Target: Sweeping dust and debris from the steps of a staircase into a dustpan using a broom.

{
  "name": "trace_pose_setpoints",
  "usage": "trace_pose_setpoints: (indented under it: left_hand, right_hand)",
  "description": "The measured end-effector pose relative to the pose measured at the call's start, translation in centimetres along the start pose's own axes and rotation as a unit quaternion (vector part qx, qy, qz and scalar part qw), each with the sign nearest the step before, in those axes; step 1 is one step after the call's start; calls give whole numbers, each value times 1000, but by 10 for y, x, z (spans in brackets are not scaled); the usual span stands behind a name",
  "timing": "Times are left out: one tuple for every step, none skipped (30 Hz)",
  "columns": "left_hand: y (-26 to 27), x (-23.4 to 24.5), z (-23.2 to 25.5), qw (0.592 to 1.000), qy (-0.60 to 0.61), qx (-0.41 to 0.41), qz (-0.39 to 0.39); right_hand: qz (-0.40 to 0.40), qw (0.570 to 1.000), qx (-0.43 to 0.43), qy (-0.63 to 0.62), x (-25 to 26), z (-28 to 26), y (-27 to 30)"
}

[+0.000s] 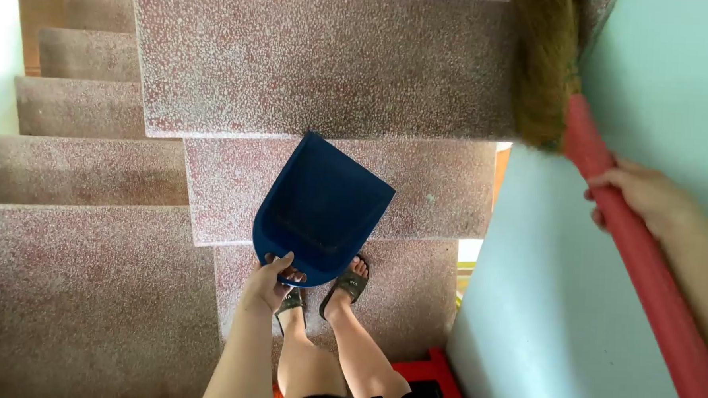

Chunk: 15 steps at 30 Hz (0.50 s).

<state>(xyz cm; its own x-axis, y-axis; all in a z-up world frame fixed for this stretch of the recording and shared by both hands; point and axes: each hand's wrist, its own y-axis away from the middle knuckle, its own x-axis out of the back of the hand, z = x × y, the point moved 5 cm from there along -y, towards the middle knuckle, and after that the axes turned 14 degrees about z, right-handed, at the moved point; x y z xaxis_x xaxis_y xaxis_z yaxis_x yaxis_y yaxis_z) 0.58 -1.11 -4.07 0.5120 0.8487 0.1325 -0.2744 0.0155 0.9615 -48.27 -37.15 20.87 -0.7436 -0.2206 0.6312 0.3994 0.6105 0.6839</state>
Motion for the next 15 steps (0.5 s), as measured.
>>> trace_pose_setpoints:
  left_hand:
    - [7, 1, 1, 1000, -5, -3, 11]
    - [4, 0, 5, 1000, -5, -4, 12]
    - [2, 0, 9, 1000, -3, -6, 20]
    - [5, 5, 5, 1000, -2, -1, 30]
    - [11, 16, -7, 999, -4, 4, 34]
    - [12, 16, -12, 1000, 0, 2, 26]
    - [13, 16, -15, 1000, 5, 0, 18]
    - [5, 15, -9, 1000, 6, -5, 17]
    - [-3, 14, -3, 1000, 8, -6, 9]
    - [-4, 22, -11, 1000, 9, 3, 7]
    - [9, 27, -18, 1000, 7, 9, 11]
    - [14, 23, -13, 1000, 7, 12, 13]
    - [20, 19, -8, 1000, 6, 16, 15]
    - [16, 23, -4, 1000, 8, 13, 15]
    - [12, 27, -2, 1000, 3, 13, 18]
  right_hand:
    - [5, 1000, -3, 13, -7, -5, -1]
    - [4, 1000, -3, 12, -27, -11, 2]
    - [-20, 999, 26, 29, -49, -19, 6]
    - [-45, 997, 49, 49, -68, -22, 16]
    - [-47, 997, 43, 53, -79, -13, 24]
    - [-60, 995, 66, 48, -92, -13, 28]
    - [-74, 992, 88, 43, -105, -15, 33]
    - [-74, 992, 91, 40, -97, -27, 47]
    - [-67, 994, 79, 30, -89, -38, 61]
    - [-63, 996, 59, 28, -79, -39, 81]
    - [-65, 996, 53, 32, -60, -17, 79]
    - [-41, 999, 27, 3, -42, -1, 72]
    - [-18, 999, 0, -26, -23, 15, 64]
    - [-19, 999, 2, -27, -19, 12, 57]
    - [3, 1000, -5, -28, -11, 11, 48]
